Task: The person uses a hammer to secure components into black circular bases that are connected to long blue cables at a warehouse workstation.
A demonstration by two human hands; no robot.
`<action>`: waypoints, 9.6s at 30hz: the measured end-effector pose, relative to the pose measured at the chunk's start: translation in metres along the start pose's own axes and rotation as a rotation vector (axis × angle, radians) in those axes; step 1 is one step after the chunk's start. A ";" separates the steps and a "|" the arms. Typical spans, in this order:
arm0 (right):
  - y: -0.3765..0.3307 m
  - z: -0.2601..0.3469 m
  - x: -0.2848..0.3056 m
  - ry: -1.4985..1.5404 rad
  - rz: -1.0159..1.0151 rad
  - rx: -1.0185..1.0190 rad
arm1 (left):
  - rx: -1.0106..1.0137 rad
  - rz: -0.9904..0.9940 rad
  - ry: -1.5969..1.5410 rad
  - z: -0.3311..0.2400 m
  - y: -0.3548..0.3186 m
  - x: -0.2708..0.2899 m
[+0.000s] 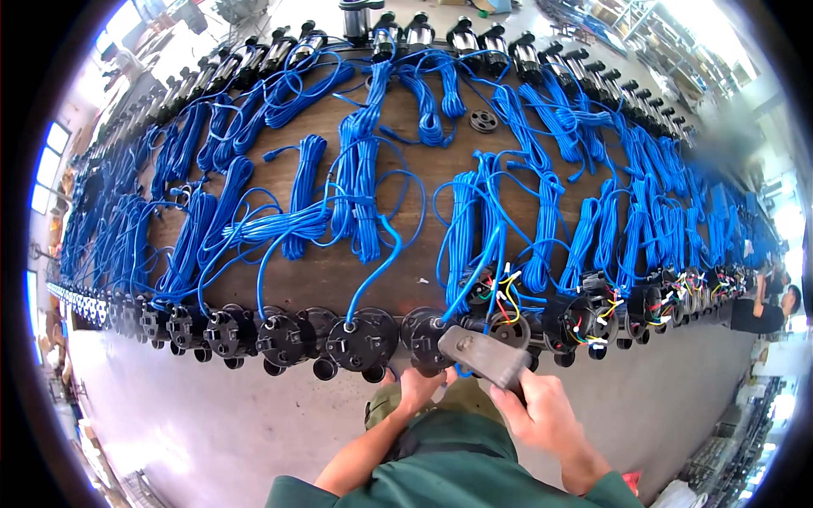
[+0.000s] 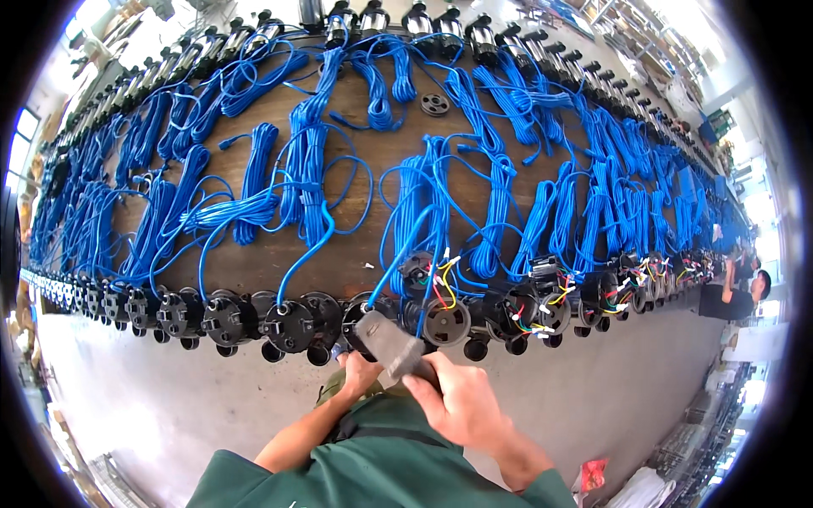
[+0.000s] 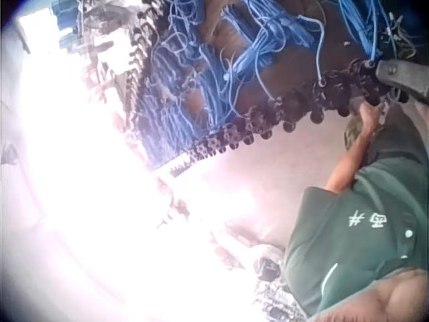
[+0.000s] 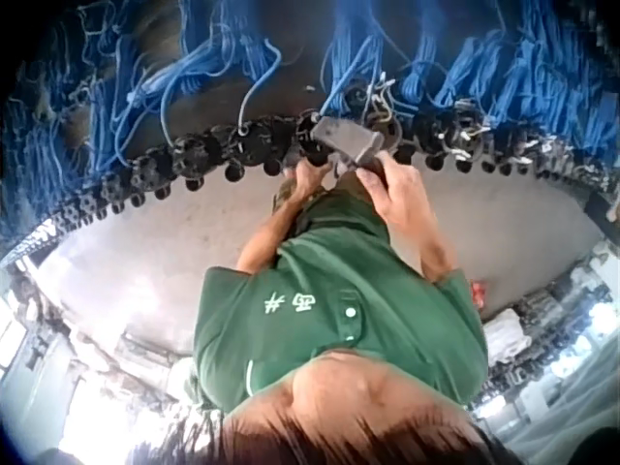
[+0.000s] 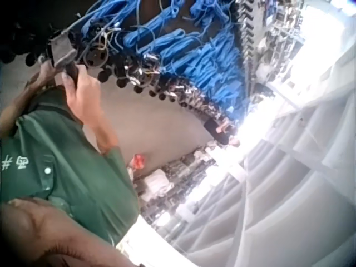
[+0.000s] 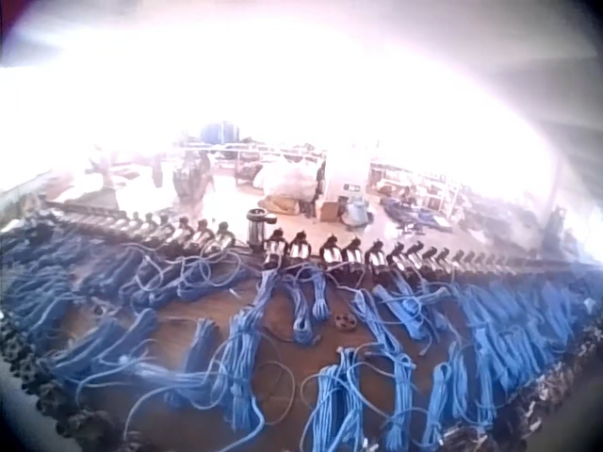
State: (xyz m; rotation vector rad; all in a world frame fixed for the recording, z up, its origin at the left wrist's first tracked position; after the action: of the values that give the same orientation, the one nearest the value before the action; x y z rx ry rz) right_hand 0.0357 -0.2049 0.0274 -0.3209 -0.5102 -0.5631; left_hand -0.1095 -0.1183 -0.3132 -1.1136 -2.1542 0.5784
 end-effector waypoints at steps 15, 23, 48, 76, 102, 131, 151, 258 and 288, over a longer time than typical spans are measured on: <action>-0.045 -0.039 -0.005 0.170 -0.202 -0.263 | -0.008 -0.067 0.116 0.011 0.005 -0.002; -0.191 -0.159 0.157 -0.418 -0.879 -0.410 | -0.132 0.543 0.324 -0.112 -0.092 -0.007; -0.126 -0.193 0.203 -0.349 -0.657 0.155 | -0.335 -0.360 0.366 -0.314 -0.069 -0.016; 0.188 -0.253 0.022 -0.555 0.355 -0.045 | 0.112 -0.769 -0.195 -0.277 0.186 0.163; 0.160 -0.248 0.072 -0.338 0.165 -0.136 | -0.046 0.038 0.213 -0.306 0.129 -0.021; 0.121 -0.169 0.029 1.365 0.523 -0.005 | -0.241 0.605 -0.482 -0.259 -0.042 -0.053; 0.082 -0.193 0.073 0.245 -0.142 0.140 | -0.737 -0.659 0.146 -0.248 -0.072 -0.025; -0.083 -0.117 0.092 -0.103 -0.295 -0.077 | -0.530 0.241 -0.282 -0.240 -0.025 -0.044; -0.066 -0.058 0.104 -0.053 -0.201 0.235 | -0.840 -0.249 -0.164 -0.218 -0.058 -0.024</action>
State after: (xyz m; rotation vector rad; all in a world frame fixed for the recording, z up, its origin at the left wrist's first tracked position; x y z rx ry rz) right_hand 0.0946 -0.3258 0.0458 -0.0602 -0.6582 -0.6834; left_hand 0.0235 -0.1505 -0.1322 -1.1852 -2.7106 -0.4166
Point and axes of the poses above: each hand's wrist, its own y-axis towards the middle knuckle, its own x-axis out of the back of the hand, z = x × y, the point moved 9 cm from there along y, towards the middle knuckle, and after that the axes turned 7 degrees about x, right-handed, at the moved point
